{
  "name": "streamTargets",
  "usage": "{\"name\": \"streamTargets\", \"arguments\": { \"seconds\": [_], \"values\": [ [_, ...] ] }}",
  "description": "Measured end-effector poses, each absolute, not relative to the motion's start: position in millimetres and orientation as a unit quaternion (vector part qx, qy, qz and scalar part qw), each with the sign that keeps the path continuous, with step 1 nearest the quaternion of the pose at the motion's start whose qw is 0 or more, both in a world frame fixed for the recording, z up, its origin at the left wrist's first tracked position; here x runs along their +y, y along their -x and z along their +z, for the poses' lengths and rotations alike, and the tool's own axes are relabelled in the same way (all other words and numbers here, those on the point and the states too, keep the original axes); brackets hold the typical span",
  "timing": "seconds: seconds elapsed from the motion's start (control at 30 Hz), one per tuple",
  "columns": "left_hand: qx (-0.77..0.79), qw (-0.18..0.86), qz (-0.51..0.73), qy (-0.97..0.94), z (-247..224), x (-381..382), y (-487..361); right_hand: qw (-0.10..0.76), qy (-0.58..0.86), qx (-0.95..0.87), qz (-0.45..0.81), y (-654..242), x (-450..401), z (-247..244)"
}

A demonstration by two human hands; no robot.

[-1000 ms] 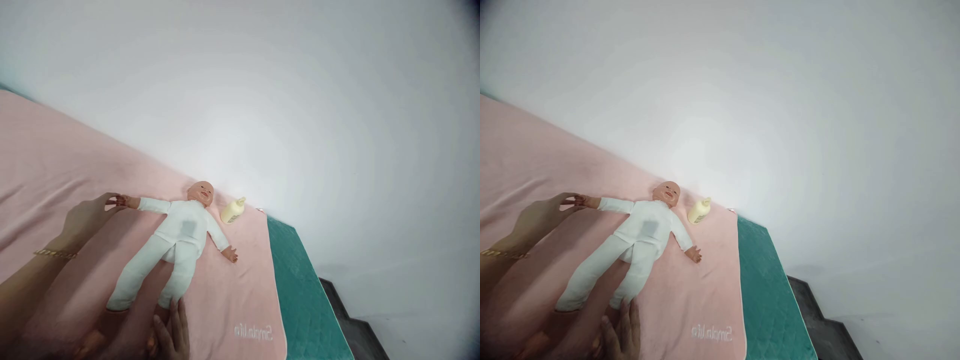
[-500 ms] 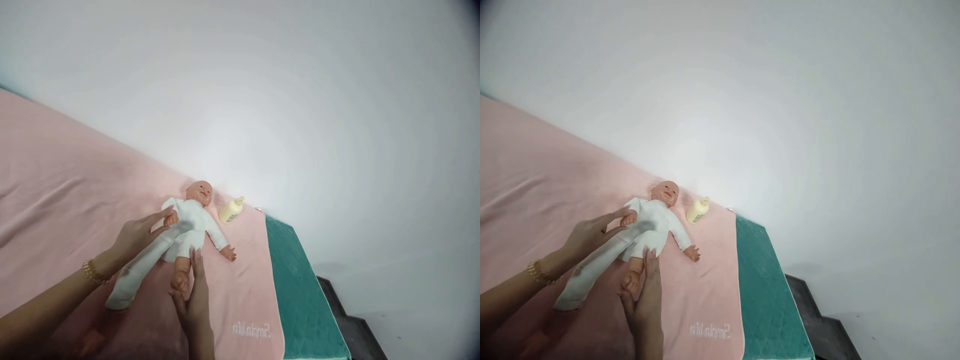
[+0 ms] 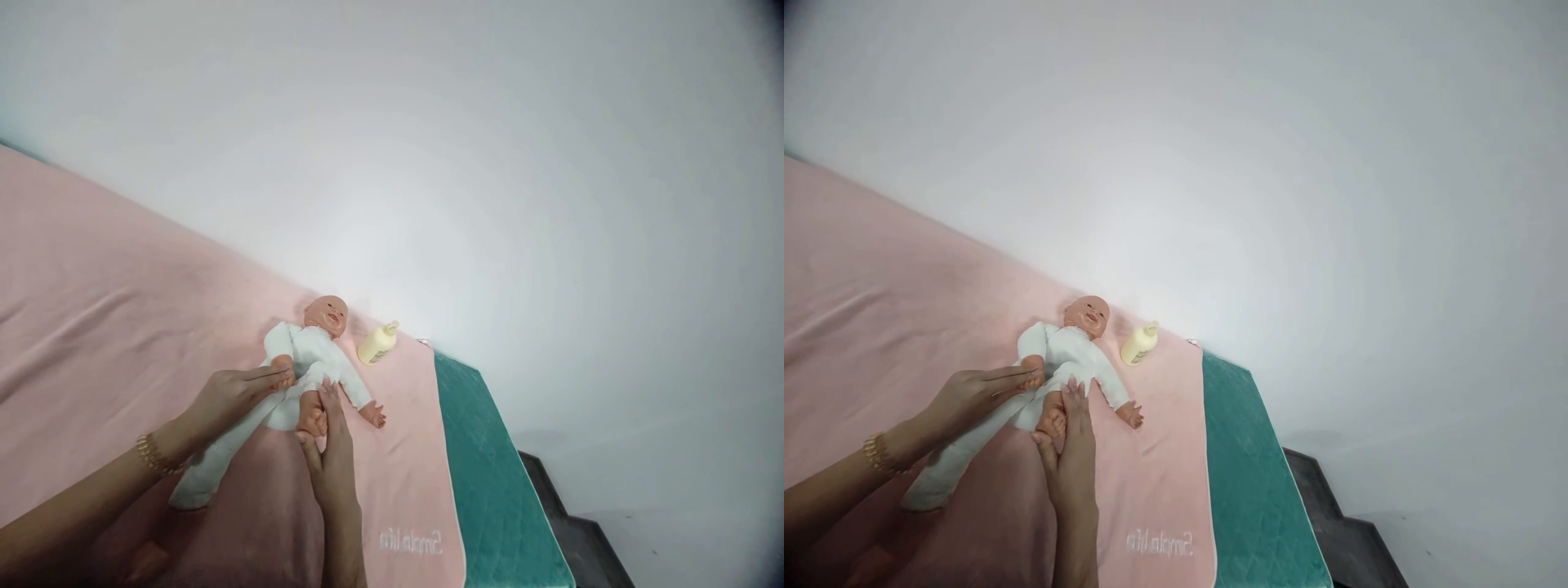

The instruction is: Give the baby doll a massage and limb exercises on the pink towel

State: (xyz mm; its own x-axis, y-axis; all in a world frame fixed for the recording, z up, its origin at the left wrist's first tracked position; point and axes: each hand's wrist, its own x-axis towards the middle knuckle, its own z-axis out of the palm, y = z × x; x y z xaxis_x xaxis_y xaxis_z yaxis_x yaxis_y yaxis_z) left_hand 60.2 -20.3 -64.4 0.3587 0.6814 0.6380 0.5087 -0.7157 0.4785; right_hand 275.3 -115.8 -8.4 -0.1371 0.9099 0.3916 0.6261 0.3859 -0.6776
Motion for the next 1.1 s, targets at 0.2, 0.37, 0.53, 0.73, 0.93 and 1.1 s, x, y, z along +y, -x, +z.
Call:
{"name": "streamTargets", "arguments": {
  "seconds": [0.2, 0.37, 0.53, 0.73, 0.93, 1.1],
  "values": [
    [0.521, 0.056, 0.428, -0.737, -45.7, -25.9, -44.7, 0.371, 0.507, -0.775, 0.069, -274.9, -140.7, -12.1],
    [0.676, 0.139, 0.346, -0.635, -28.6, -15.3, -14.3, 0.383, 0.476, -0.791, -0.034, -267.8, -169.3, -37.1],
    [0.726, 0.193, 0.279, -0.598, -26.2, 5.3, 17.3, 0.378, 0.457, -0.795, -0.126, -257.2, -191.9, -72.6],
    [0.734, 0.253, 0.247, -0.581, -33.5, 11.1, 36.3, 0.41, 0.461, -0.763, -0.192, -245.4, -215.7, -116.7],
    [0.736, 0.259, 0.208, -0.59, -39.6, 13.5, 39.8, 0.409, 0.485, -0.748, -0.197, -242.0, -226.9, -139.1],
    [0.724, 0.314, 0.315, -0.527, -44.3, 12.5, 36.5, 0.401, 0.472, -0.76, -0.198, -245.7, -225.1, -133.3]
  ]
}}
